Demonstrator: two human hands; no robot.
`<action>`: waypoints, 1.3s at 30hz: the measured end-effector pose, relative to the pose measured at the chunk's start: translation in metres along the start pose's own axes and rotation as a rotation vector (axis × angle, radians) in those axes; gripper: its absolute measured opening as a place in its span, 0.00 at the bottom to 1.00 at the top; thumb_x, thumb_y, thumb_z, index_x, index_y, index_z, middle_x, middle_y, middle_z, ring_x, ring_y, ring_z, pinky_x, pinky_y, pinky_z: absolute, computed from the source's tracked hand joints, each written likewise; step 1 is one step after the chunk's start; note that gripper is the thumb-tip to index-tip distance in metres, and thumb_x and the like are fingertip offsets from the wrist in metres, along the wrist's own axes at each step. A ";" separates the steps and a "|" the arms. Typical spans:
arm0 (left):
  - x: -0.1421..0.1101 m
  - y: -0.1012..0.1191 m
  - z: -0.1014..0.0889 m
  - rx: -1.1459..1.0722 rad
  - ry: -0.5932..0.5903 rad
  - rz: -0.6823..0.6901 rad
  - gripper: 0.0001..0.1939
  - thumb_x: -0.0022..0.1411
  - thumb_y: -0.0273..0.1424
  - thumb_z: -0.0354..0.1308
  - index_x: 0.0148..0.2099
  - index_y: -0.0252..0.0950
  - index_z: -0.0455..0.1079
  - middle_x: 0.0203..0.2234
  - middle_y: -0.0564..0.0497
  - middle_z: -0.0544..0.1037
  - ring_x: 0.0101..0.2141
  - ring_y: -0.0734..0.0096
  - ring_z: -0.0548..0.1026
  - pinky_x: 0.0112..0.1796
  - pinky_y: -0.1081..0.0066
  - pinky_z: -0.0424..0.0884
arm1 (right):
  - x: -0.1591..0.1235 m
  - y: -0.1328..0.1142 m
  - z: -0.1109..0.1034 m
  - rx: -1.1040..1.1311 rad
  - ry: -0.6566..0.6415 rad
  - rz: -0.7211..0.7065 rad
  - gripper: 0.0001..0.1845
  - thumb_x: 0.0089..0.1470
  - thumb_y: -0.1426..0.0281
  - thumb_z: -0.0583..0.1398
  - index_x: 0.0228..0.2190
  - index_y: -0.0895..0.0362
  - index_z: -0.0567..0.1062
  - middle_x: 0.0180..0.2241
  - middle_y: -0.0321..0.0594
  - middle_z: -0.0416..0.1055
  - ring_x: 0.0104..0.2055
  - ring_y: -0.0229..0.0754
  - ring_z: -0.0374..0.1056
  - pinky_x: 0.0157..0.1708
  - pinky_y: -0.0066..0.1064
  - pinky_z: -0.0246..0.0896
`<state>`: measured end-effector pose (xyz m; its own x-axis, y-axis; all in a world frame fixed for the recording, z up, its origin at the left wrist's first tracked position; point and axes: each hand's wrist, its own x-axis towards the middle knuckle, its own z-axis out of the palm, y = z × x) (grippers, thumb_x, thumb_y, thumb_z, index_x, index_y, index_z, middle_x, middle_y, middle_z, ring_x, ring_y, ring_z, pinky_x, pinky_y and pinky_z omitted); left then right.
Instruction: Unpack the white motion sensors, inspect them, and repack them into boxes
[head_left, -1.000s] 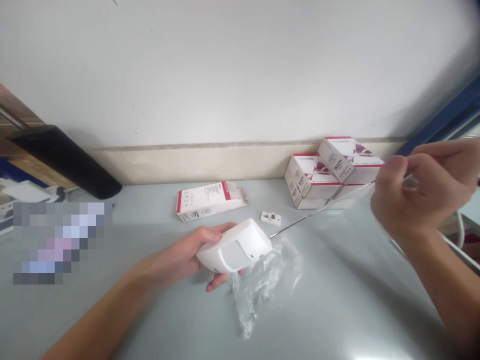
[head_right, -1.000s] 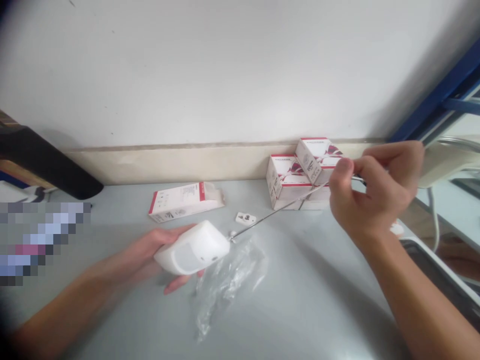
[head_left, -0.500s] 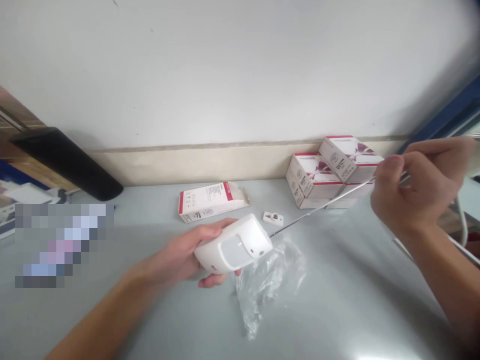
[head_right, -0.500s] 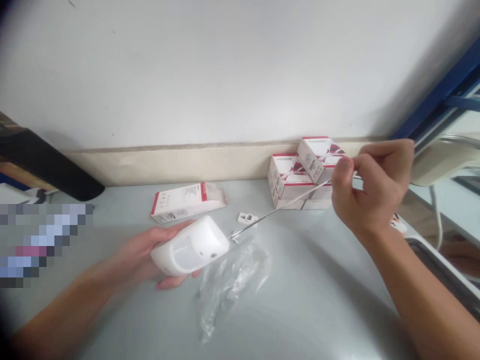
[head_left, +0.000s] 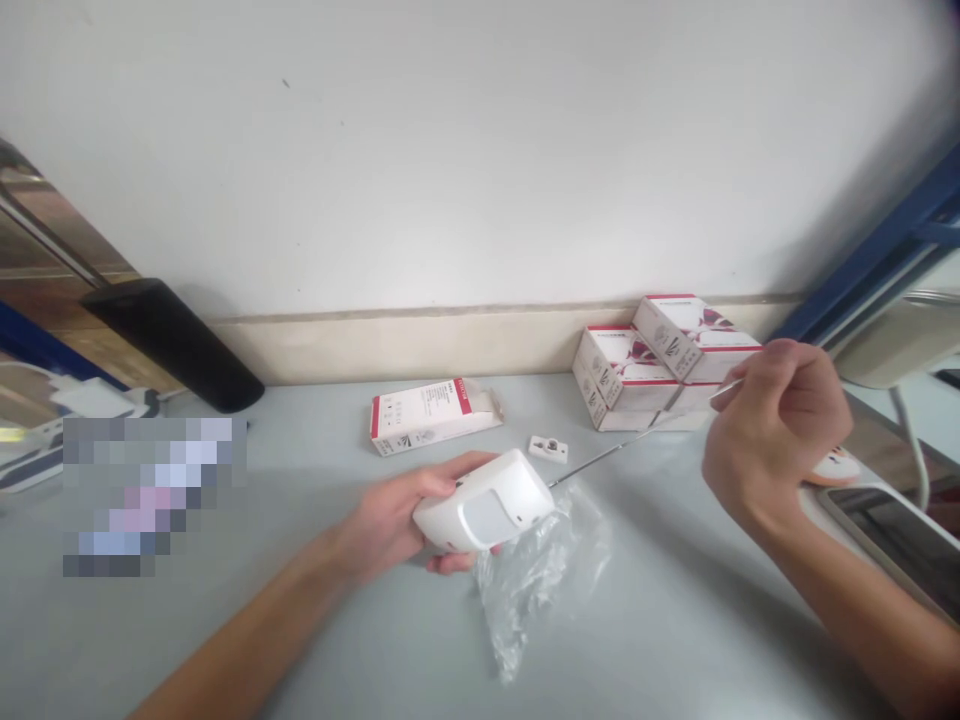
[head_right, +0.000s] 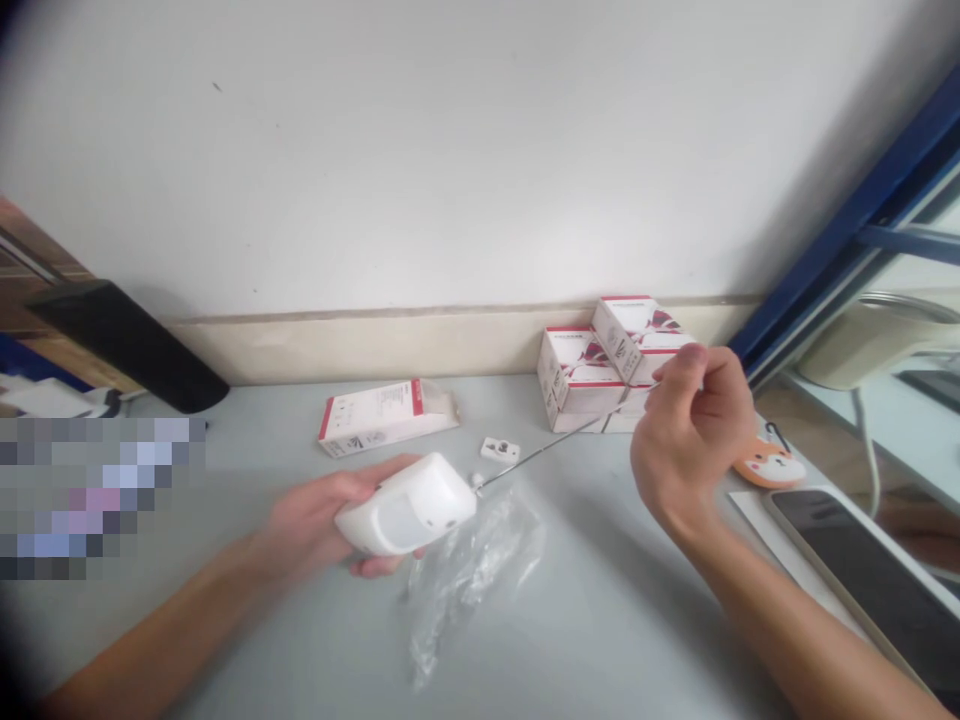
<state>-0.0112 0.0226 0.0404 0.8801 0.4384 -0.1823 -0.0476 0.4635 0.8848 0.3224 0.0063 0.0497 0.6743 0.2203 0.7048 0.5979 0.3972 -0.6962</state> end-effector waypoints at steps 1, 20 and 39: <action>0.001 -0.001 0.001 0.005 -0.001 0.002 0.28 0.68 0.41 0.49 0.66 0.35 0.66 0.39 0.41 0.79 0.26 0.70 0.68 0.28 0.70 0.57 | -0.001 0.000 0.000 0.004 0.000 0.005 0.26 0.68 0.48 0.58 0.25 0.52 0.65 0.18 0.29 0.60 0.18 0.36 0.56 0.21 0.34 0.50; 0.009 -0.019 0.022 -0.082 0.197 0.041 0.27 0.66 0.42 0.48 0.60 0.31 0.68 0.34 0.39 0.81 0.23 0.70 0.67 0.29 0.67 0.56 | -0.079 -0.043 -0.016 0.280 -0.519 0.302 0.20 0.73 0.56 0.57 0.30 0.53 0.67 0.29 0.32 0.61 0.28 0.36 0.56 0.29 0.32 0.53; 0.013 -0.024 0.056 -0.417 0.222 -0.084 0.28 0.69 0.45 0.42 0.46 0.27 0.75 0.30 0.37 0.79 0.19 0.69 0.68 0.26 0.68 0.56 | -0.088 -0.063 -0.023 0.408 -0.894 0.447 0.20 0.69 0.58 0.62 0.27 0.55 0.71 0.28 0.32 0.62 0.29 0.35 0.58 0.29 0.29 0.54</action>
<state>0.0276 -0.0263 0.0407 0.7689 0.5189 -0.3735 -0.2061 0.7542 0.6235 0.2354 -0.0584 0.0287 0.1359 0.9240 0.3575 0.0749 0.3502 -0.9337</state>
